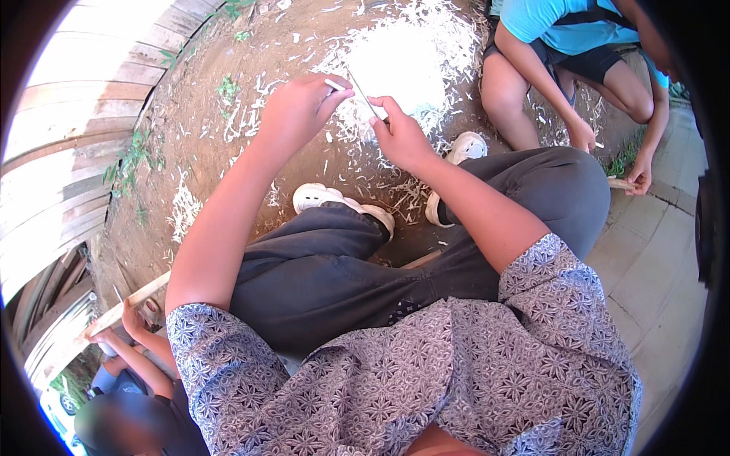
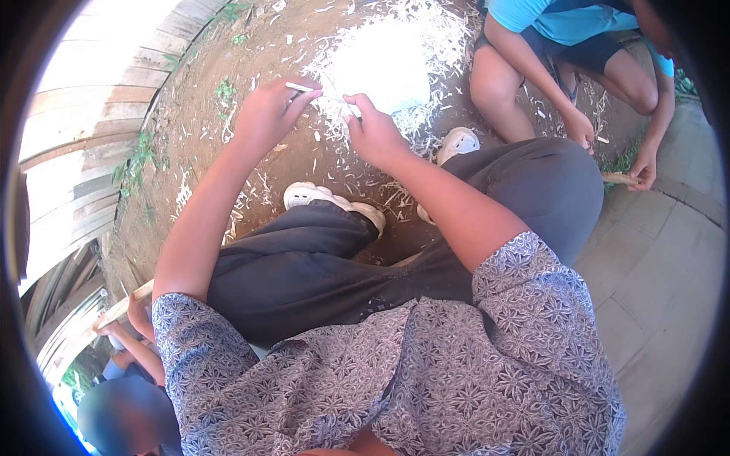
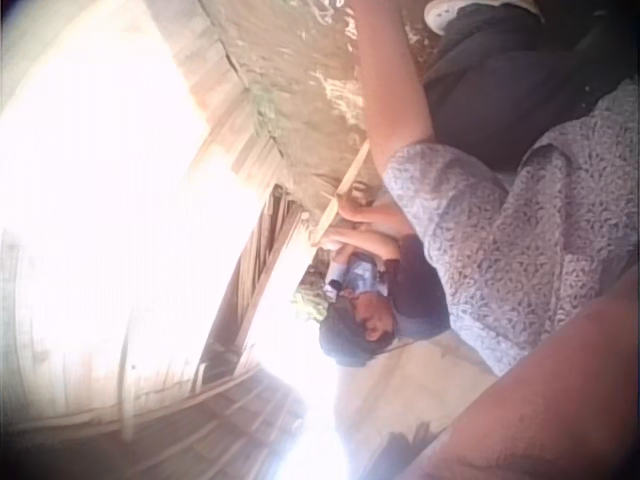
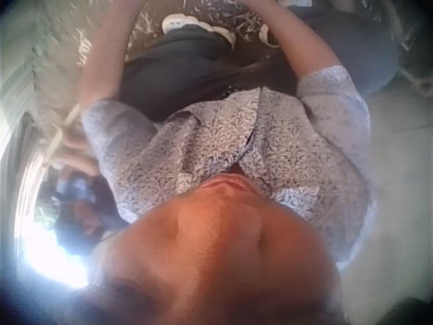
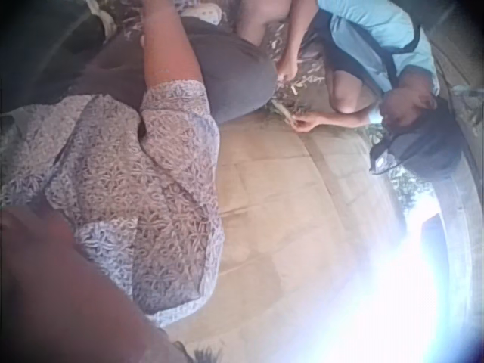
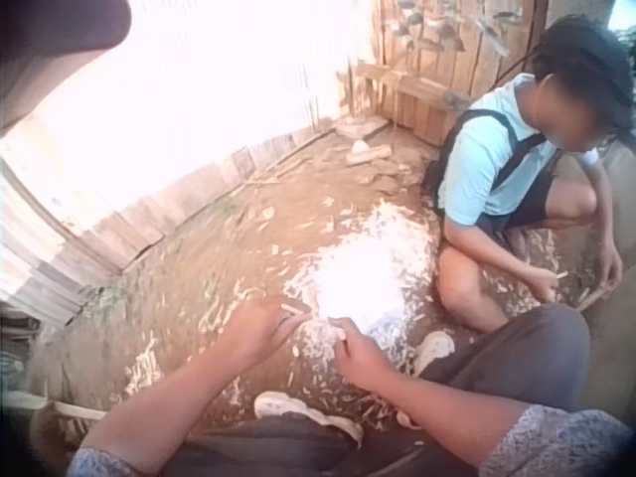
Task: The person sits on the ground and uses a knife to shave thin strips from a piece of bamboo. They hold the bamboo in their left hand and repeatedly draw the knife along its length to create fine shavings that accumulate on the ground.
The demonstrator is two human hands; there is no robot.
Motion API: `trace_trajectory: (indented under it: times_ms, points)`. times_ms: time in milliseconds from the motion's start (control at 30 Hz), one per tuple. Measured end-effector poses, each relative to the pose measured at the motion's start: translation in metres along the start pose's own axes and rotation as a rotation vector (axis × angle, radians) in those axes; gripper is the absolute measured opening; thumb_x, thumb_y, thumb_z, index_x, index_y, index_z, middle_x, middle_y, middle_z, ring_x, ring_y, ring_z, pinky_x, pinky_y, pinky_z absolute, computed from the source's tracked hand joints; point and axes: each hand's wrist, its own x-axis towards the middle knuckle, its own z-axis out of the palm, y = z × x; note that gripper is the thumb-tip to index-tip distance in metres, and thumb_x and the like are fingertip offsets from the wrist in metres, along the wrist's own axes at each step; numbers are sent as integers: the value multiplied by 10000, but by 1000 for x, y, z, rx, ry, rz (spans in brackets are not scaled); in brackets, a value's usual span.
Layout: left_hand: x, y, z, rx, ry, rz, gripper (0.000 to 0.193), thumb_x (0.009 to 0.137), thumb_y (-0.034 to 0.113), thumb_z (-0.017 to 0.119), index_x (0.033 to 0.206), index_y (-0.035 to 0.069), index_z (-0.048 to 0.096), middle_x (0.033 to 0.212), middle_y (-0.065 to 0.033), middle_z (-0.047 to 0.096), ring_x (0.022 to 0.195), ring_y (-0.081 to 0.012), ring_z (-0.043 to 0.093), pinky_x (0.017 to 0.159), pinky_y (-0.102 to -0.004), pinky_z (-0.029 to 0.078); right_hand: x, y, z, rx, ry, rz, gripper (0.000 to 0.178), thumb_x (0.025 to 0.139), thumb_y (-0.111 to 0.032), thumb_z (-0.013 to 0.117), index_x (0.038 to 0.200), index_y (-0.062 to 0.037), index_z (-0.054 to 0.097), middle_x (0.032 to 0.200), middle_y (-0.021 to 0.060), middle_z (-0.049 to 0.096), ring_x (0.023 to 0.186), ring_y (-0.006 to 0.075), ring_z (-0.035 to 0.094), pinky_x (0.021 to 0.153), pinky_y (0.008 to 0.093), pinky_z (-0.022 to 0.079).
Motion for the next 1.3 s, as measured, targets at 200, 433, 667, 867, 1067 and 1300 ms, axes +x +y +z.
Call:
trace_trajectory:
  times_ms: [200, 433, 667, 867, 1067, 1300]
  points:
    - [-1, -6, 7, 8, 43, 6, 284, 972, 361, 678, 963, 95, 778, 878, -99, 730, 773, -304, 706, 679, -399, 562, 5, 33, 2, -125, -76, 140, 375, 1043, -212, 564, 1403, -131, 499, 683, 78, 596, 600, 196, 583, 608, 369, 455]
    - [-7, -17, 11, 46, 51, -42, 332, 989, 417, 648, 1022, 113, 776, 832, -136, 698, 743, -327, 679, 689, -417, 545, 2, -6, 1, -32, -10, 29, 365, 1033, -197, 551, 1378, -89, 502, 865, 220, 696, 831, 362, 702, 784, 444, 514]
    - [0, -10, 13, 20, 52, -43, 338, 988, 431, 639, 1048, 124, 764, 811, -146, 694, 768, -351, 683, 695, -440, 544, 11, 71, 2, -265, -91, 173, 389, 1025, -207, 563, 1387, -78, 497, 894, 237, 706, 827, 380, 699, 782, 451, 514]
    - [-8, -18, 12, 63, 112, -97, 403, 962, 454, 669, 940, 57, 739, 796, -156, 696, 747, -367, 682, 671, -457, 546, 8, 2, 12, -75, 40, -36, 404, 1037, -216, 566, 1415, -107, 478, 758, 114, 646, 645, 234, 604, 634, 383, 472]
    - [-2, -11, 16, 77, 180, -61, 474, 949, 467, 682, 800, 17, 698, 766, -175, 686, 720, -384, 677, 651, -467, 544, 10, 53, 9, -265, -44, 119, 395, 1026, -198, 551, 1397, -82, 481, 806, 196, 695, 747, 381, 685, 718, 462, 506]
    - [-3, -11, 14, 123, 139, -95, 414, 945, 460, 661, 849, 64, 738, 775, -140, 714, 743, -347, 710, 651, -455, 572, 13, 24, 14, -17, 61, -115, 403, 1061, -204, 537, 1434, -97, 427, 698, 36, 569, 504, 106, 474, 463, 326, 405]
